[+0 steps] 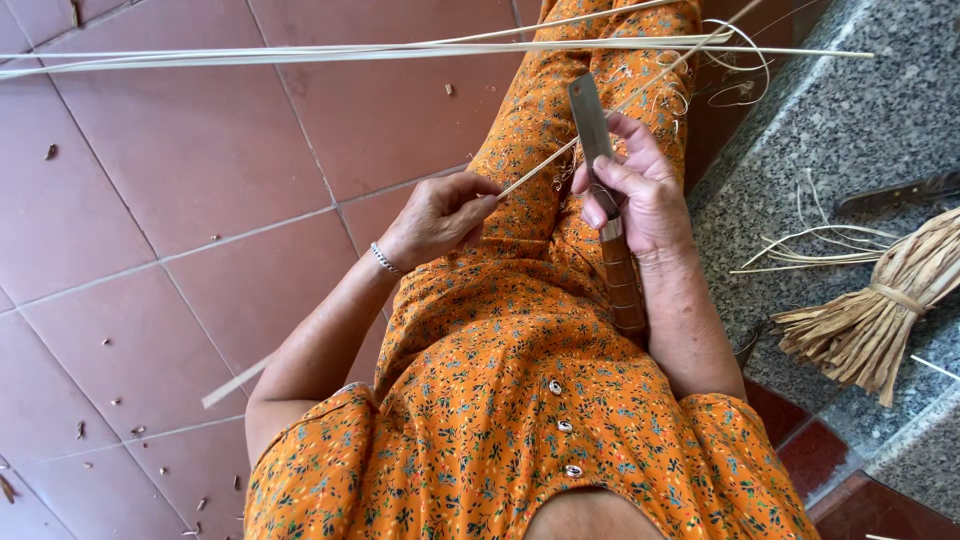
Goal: The person sits on the floor and uses a knife to shave thin strips from bamboo rods. They hold the rods with one hand and draw the knife along the surface to remove fine shavings, repeating the motion across multiple rods.
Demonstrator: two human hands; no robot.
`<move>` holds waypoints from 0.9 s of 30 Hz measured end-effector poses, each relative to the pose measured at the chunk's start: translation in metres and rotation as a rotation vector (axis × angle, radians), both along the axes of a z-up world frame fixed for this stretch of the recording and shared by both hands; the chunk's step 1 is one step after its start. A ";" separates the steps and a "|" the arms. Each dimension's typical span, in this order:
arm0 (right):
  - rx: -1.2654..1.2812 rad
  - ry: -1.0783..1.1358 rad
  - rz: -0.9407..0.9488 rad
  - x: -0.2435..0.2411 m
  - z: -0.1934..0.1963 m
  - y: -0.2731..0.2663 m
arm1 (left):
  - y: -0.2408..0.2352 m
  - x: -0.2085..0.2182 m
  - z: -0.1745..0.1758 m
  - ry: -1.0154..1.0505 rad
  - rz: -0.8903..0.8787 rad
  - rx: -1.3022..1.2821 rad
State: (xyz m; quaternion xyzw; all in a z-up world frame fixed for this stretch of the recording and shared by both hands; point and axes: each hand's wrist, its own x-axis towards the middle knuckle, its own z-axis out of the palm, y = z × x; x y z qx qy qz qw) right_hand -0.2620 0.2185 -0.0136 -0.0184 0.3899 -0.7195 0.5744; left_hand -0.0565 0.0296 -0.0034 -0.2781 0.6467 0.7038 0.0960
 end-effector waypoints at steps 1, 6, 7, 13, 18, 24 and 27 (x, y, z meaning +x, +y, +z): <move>-0.006 -0.012 0.001 0.001 0.002 0.001 | 0.002 0.002 0.001 0.016 0.027 -0.002; 0.025 0.000 0.237 0.026 0.008 -0.007 | 0.012 0.000 -0.003 0.084 0.066 -0.060; 0.048 0.022 0.280 0.031 0.008 -0.008 | 0.013 -0.003 -0.003 0.090 0.063 -0.062; 0.062 0.017 0.321 0.036 0.010 -0.007 | 0.018 -0.002 0.004 0.055 0.035 -0.105; 0.053 0.007 0.294 0.038 0.006 -0.004 | 0.019 0.007 0.011 0.082 0.022 -0.172; 0.039 -0.022 0.234 0.034 0.003 0.001 | 0.017 0.022 0.019 0.054 0.009 -0.147; 0.030 -0.028 0.189 0.032 0.002 0.003 | 0.015 0.029 0.024 0.035 -0.002 -0.163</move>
